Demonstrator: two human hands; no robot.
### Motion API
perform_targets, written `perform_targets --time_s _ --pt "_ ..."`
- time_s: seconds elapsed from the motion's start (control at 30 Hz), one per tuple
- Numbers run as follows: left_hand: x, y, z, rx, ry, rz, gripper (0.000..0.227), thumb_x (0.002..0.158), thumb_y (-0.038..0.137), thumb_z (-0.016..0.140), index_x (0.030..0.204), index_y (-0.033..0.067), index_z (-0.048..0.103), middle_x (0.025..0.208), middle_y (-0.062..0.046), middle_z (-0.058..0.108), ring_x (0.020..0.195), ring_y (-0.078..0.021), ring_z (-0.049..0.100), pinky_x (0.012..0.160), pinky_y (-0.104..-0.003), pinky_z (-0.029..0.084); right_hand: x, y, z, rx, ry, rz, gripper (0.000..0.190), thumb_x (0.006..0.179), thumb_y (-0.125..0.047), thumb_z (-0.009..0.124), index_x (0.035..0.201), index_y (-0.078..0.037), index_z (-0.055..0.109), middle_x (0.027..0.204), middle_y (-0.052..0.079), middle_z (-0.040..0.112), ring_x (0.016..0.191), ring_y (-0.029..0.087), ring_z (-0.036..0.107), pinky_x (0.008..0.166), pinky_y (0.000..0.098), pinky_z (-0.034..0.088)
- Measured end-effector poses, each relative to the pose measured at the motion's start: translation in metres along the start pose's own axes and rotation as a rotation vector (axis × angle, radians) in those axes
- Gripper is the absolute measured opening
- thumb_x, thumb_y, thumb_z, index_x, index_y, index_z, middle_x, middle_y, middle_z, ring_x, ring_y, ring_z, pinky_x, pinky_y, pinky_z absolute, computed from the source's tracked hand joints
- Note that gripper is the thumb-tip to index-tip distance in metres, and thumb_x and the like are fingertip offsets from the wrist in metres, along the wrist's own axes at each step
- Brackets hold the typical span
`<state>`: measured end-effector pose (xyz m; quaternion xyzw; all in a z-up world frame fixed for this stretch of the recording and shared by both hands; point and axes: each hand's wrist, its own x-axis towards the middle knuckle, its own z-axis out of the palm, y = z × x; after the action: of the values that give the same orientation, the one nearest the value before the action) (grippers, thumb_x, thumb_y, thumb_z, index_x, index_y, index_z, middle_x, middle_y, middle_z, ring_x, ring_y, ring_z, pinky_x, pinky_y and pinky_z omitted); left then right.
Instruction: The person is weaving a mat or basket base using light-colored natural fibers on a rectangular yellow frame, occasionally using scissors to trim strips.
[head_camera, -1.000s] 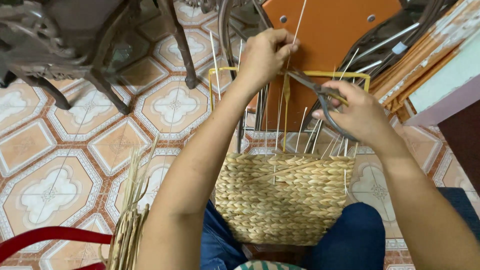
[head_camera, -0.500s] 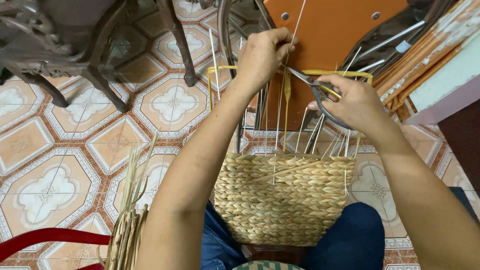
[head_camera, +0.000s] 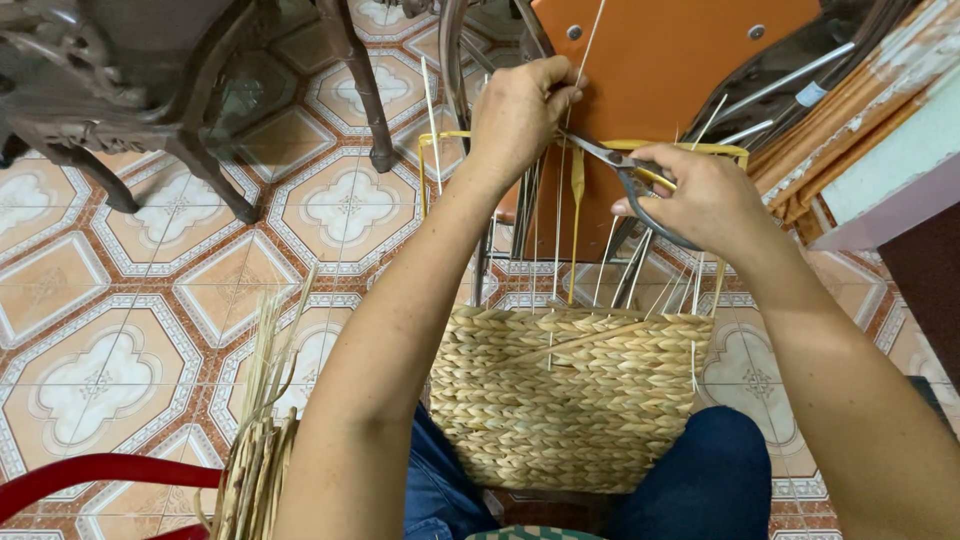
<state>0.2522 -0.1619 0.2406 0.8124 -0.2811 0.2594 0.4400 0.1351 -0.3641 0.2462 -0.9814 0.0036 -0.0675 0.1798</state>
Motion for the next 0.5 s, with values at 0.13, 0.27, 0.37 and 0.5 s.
perform_targets --time_s 0.13,0.27,0.37,0.5 --pt "-0.001 -0.001 0.001 0.020 0.003 -0.001 0.010 0.086 0.023 0.077 0.096 0.0185 0.077 0.082 -0.004 0.077 0.075 -0.0254 0.075 0.067 -0.040 0.057 0.004 0.021 0.014 0.094 0.110 -0.236 0.063 0.074 -0.046 0.087 0.124 -0.011 0.071 0.086 0.011 0.073 0.067 0.021 0.069 0.060 0.0371 0.054" --pt "-0.001 -0.004 0.005 -0.014 0.015 0.009 0.008 0.087 0.022 0.076 0.094 0.0190 0.077 0.082 -0.004 0.078 0.076 -0.0248 0.075 0.067 -0.040 0.057 0.000 0.020 0.015 0.039 0.103 -0.156 0.058 0.077 -0.041 0.088 0.125 -0.013 0.072 0.067 0.013 0.066 0.054 0.023 0.063 0.054 0.0386 0.049" --pt "0.001 -0.006 0.010 -0.036 0.040 0.020 0.009 0.086 0.022 0.075 0.094 0.0194 0.077 0.083 -0.003 0.078 0.076 -0.0237 0.076 0.067 -0.039 0.058 -0.003 0.020 0.017 0.049 0.106 -0.159 0.052 0.080 -0.036 0.087 0.125 -0.013 0.072 0.063 0.012 0.065 0.050 0.022 0.059 0.050 0.0380 0.047" --pt "0.003 0.001 0.008 -0.009 0.024 -0.101 0.009 0.089 0.023 0.074 0.097 0.0195 0.077 0.079 -0.005 0.077 0.075 -0.0245 0.076 0.068 -0.039 0.058 -0.018 0.012 0.011 0.121 0.139 -0.242 0.047 0.082 -0.030 0.085 0.122 -0.010 0.072 0.062 0.011 0.061 0.048 0.018 0.053 0.049 0.0365 0.044"
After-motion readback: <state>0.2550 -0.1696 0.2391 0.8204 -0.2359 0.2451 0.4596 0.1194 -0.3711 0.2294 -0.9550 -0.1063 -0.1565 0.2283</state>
